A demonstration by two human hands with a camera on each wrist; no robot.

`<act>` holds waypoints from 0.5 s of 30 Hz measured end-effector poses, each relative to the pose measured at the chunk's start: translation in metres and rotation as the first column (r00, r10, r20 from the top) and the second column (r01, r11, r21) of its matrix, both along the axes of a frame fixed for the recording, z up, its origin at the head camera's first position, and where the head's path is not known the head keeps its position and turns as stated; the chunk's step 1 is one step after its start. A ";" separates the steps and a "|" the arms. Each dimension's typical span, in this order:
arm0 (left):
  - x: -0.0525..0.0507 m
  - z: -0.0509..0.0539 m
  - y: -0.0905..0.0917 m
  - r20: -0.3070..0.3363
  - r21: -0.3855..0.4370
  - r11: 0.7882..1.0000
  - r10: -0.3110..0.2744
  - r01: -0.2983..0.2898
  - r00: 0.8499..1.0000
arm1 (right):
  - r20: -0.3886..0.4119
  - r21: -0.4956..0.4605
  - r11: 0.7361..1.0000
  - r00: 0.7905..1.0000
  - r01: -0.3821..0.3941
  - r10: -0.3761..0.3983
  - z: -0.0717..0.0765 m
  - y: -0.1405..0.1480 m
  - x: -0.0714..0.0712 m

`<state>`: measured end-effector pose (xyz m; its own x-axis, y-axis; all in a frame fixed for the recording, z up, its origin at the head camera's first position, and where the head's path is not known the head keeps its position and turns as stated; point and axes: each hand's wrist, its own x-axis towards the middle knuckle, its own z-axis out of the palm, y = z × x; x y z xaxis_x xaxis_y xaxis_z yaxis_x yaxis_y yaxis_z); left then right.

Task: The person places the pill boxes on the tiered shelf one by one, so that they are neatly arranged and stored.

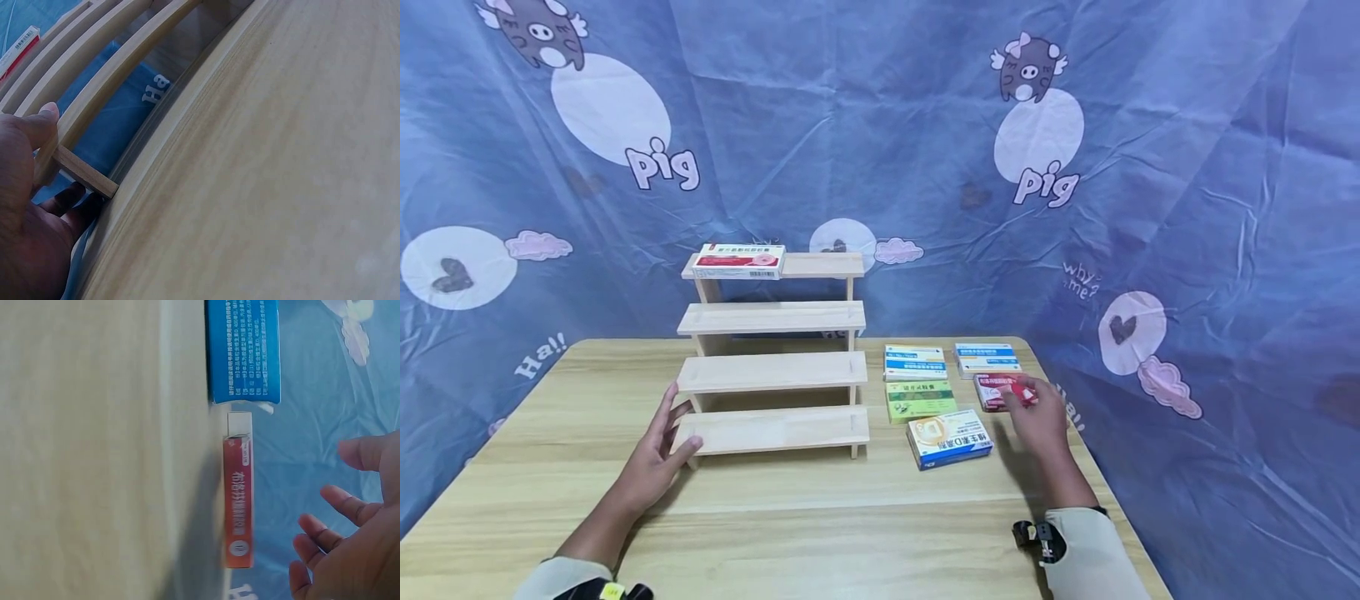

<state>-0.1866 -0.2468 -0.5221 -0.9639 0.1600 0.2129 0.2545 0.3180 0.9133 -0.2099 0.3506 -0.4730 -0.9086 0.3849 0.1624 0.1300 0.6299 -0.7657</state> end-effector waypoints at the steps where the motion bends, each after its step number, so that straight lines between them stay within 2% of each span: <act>1: 0.000 0.000 0.000 -0.002 0.002 1.000 -0.001 0.001 1.000 | 0.006 -0.008 1.000 1.000 0.006 -0.006 -0.002 0.002 0.000; 8: -0.002 0.001 0.001 -0.002 -0.008 1.000 0.004 -0.004 1.000 | 0.065 0.025 0.999 0.998 -0.021 0.020 -0.013 0.019 -0.002; 15: -0.001 -0.002 0.002 -0.022 0.011 1.000 0.005 -0.005 1.000 | 0.127 -0.013 0.999 0.991 -0.033 0.034 -0.017 0.028 -0.007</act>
